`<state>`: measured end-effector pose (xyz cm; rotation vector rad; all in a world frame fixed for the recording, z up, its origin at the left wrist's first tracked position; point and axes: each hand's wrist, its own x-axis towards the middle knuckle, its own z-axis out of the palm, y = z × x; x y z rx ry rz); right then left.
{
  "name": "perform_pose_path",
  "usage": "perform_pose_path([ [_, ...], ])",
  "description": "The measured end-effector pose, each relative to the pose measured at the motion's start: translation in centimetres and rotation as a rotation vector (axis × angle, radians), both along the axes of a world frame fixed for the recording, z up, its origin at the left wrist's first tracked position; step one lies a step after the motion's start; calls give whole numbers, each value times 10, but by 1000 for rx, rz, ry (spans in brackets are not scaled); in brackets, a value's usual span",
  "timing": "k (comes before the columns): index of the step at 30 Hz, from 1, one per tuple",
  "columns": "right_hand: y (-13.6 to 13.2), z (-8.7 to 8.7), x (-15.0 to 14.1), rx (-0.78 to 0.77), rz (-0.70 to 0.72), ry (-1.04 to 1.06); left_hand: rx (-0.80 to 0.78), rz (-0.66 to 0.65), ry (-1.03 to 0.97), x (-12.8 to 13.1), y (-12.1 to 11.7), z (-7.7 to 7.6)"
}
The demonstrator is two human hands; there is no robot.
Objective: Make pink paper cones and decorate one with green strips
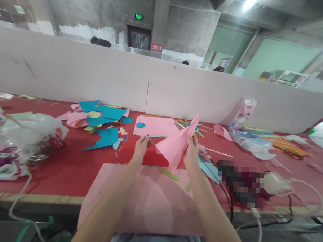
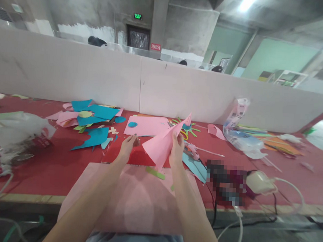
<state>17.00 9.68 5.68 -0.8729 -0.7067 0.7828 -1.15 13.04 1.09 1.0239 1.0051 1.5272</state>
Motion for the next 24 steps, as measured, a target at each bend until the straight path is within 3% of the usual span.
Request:
perform_pose_path([
  [4,-2,3,-8,116,-18,-97,218,-82,81,5,-6,8],
  [8,-7,3,-22,113,97,-219,368,-288,151,12,-17,14],
  [11,-8,-2,-27,62,147,-299,331,-368,218,15,-26,17],
  [15,-9,-7,-22,-58,134,-347,261,-360,155,12,-27,19],
  [21,-15,9,-7,-176,247,-121,143,-330,-123,-2,-10,13],
  [24,-18,11,-3,-214,306,-177,-9,-360,-113,-5,-6,8],
])
